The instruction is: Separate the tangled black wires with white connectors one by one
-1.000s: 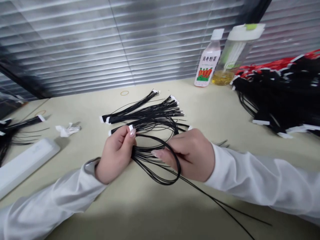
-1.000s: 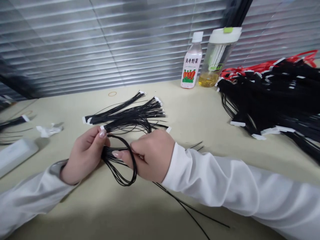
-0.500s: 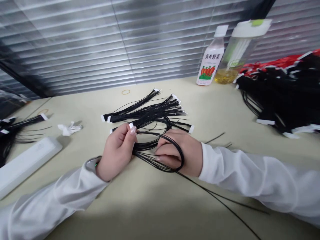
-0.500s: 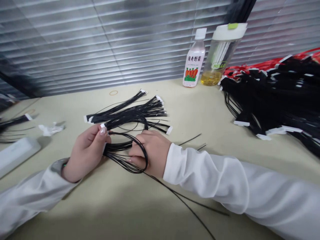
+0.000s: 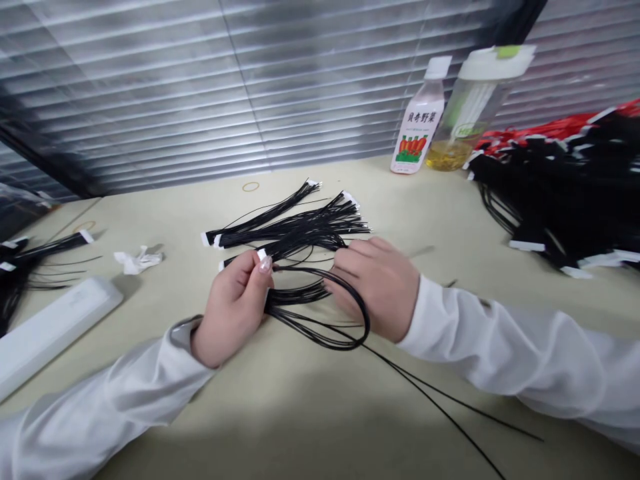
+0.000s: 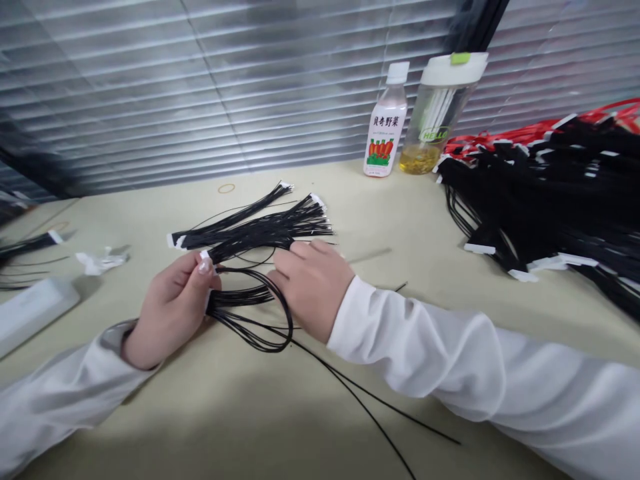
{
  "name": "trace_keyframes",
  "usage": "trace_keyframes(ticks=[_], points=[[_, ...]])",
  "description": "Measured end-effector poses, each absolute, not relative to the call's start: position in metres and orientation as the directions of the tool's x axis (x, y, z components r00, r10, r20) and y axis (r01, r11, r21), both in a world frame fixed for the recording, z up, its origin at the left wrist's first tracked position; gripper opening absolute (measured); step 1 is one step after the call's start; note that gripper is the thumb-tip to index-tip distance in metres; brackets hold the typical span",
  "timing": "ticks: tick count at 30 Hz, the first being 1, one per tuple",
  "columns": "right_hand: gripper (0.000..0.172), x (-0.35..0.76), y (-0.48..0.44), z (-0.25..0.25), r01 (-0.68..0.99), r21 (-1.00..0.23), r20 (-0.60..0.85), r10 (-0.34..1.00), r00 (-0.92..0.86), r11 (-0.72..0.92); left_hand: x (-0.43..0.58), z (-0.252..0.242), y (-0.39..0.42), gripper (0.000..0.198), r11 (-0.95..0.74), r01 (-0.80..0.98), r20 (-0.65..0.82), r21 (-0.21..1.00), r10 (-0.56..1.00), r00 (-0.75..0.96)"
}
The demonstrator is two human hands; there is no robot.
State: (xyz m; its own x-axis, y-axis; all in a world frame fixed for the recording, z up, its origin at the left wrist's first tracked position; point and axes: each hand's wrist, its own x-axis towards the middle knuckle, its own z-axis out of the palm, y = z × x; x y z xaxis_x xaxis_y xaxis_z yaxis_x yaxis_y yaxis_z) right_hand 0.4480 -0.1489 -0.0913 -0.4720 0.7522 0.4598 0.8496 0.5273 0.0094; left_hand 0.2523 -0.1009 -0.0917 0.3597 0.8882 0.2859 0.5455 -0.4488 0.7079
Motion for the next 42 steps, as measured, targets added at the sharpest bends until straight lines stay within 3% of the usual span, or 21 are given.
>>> trace_keyframes(ticks=[3,6,8,11,13,15,18,22,28,42], points=[[0.017,0.459,-0.143,-0.081,0.921,0.084,0.481,0.794,-0.371,0.380,0.254,-0.089,-0.101,0.032,-0.411,0.580,0.252,0.703,0.907,0.337],[0.016,0.469,-0.133,-0.077,0.924,-0.131,0.571,0.789,-0.226,0.360,0.254,-0.088,-0.101,0.032,-0.407,0.573,0.228,0.711,0.905,0.360],[0.020,0.471,-0.129,-0.075,0.803,-0.384,0.641,0.757,-0.125,0.457,0.255,-0.088,-0.101,0.033,-0.419,0.557,0.215,0.717,0.893,0.396],[0.018,0.464,-0.130,-0.070,0.452,-0.705,0.656,0.745,0.120,0.547,0.254,-0.088,-0.101,0.034,-0.448,0.530,0.209,0.720,0.868,0.450],[0.016,0.458,-0.134,-0.067,0.245,-0.787,0.612,0.763,0.208,0.566,0.253,-0.088,-0.101,0.034,-0.464,0.514,0.201,0.721,0.851,0.486],[0.025,0.451,-0.139,-0.068,0.121,-0.818,0.576,0.803,0.156,0.563,0.252,-0.089,-0.101,0.034,-0.475,0.497,0.182,0.726,0.830,0.527],[0.043,0.446,-0.141,-0.080,0.108,-0.872,0.482,0.876,0.026,0.477,0.250,-0.090,-0.101,0.034,-0.480,0.463,0.159,0.745,0.802,0.575],[0.012,0.446,-0.140,-0.096,0.332,-0.870,0.400,0.916,0.038,0.366,0.250,-0.093,-0.099,0.035,-0.476,0.433,0.158,0.766,0.792,0.590],[0.023,0.446,-0.146,-0.094,0.523,-0.761,0.420,0.906,-0.056,0.385,0.250,-0.093,-0.098,0.035,-0.481,0.431,0.167,0.763,0.792,0.587],[0.019,0.441,-0.147,-0.101,0.590,-0.623,0.518,0.836,-0.182,0.514,0.251,-0.090,-0.100,0.033,-0.503,0.419,0.133,0.756,0.744,0.654]])
